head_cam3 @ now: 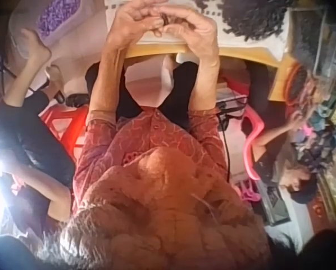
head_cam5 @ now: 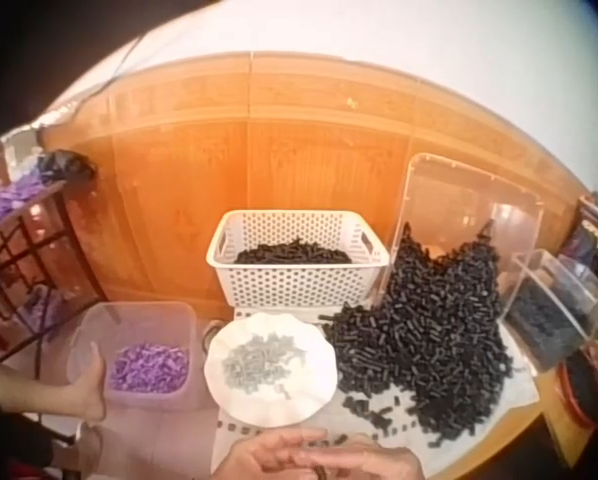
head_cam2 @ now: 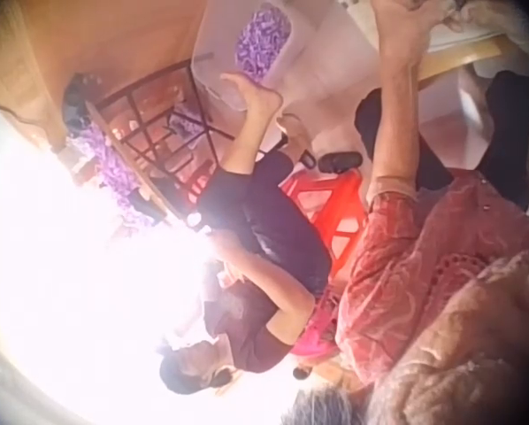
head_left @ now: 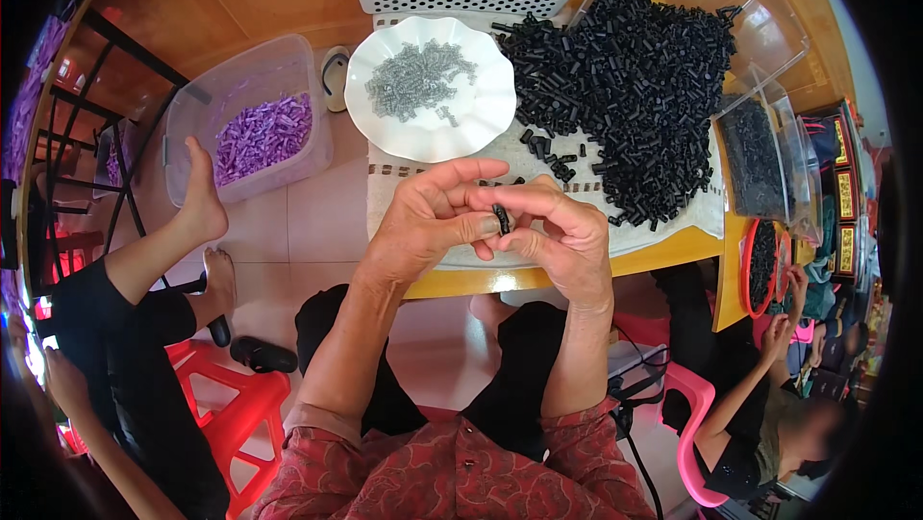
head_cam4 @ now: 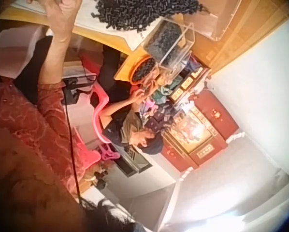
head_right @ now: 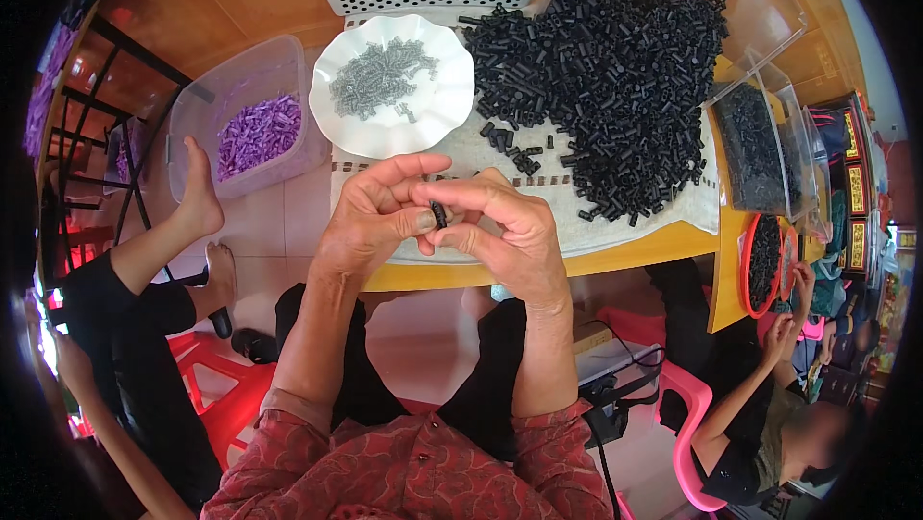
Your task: The person assembles small black plastic tubes with silver metal rings by hand at a workbench.
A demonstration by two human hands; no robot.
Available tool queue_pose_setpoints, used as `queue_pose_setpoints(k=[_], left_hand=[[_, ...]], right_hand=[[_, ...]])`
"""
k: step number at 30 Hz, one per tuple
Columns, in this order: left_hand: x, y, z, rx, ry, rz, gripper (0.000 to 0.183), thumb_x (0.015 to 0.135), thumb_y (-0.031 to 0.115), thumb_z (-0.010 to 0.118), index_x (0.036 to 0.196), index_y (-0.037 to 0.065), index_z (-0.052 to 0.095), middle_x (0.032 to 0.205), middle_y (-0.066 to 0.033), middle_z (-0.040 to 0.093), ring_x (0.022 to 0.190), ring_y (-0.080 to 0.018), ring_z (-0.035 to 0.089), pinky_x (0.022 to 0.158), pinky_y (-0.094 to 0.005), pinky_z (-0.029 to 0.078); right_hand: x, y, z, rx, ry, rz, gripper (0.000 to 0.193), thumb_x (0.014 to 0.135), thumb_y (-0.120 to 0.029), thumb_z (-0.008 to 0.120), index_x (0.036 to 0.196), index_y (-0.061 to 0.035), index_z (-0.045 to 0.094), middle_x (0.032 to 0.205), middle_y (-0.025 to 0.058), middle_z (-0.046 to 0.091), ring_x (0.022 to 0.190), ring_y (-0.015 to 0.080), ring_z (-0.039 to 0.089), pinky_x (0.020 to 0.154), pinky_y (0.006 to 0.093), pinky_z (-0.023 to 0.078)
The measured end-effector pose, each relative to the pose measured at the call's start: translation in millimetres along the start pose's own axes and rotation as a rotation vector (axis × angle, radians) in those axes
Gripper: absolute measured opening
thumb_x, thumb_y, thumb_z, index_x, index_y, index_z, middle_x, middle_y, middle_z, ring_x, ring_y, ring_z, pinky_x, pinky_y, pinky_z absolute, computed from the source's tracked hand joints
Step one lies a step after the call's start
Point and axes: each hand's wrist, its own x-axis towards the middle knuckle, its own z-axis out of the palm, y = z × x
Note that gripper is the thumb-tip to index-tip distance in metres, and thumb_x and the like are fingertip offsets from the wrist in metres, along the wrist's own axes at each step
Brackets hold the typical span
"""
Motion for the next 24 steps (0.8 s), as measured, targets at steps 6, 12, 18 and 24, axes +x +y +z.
queue_pose_setpoints(k=[6,12,18,24], left_hand=[[1.2,-2.0,-9.4,0.038,-0.117,0.058,0.059,0.079,-0.003,0.073,0.133,0.0,0.05,0.094,-0.0058,0.062,0.083,-0.0134,0.063,0.071,-0.0243,0.053],[0.1,-8.7,0.4,0.275,-0.014,0.141,0.065,0.071,-0.001,0.081,0.13,0.001,0.055,0.091,-0.0016,0.058,0.079,-0.0076,0.058,0.071,-0.0217,0.05],[-2.0,-11.4,3.2,0.434,0.057,0.201,0.058,0.074,0.001,0.08,0.127,0.0,0.056,0.084,0.0004,0.058,0.073,-0.005,0.055,0.067,-0.0206,0.049],[-3.8,-13.6,2.4,0.472,0.055,0.26,0.05,0.077,0.003,0.078,0.123,0.002,0.06,0.082,0.0015,0.059,0.072,-0.0041,0.055,0.066,-0.0209,0.049]], right_hand=[[3.7,1.6,10.8,-0.014,0.163,-0.061,0.036,0.075,0.003,0.075,0.109,-0.0019,0.068,0.093,0.0057,0.069,0.069,0.0089,0.059,0.064,0.0213,0.048],[2.0,4.7,9.2,-0.076,0.161,-0.031,0.036,0.074,0.003,0.076,0.109,-0.0013,0.068,0.093,0.006,0.069,0.072,0.0078,0.059,0.065,0.0209,0.048],[1.8,4.6,12.8,0.037,0.188,-0.015,0.034,0.076,0.006,0.073,0.109,-0.001,0.068,0.094,0.0062,0.07,0.075,0.0074,0.059,0.065,0.0205,0.048],[0.5,4.5,15.1,0.058,0.211,-0.026,0.031,0.078,0.006,0.072,0.109,-0.0003,0.068,0.095,0.0068,0.07,0.077,0.0082,0.061,0.067,0.0205,0.05]])
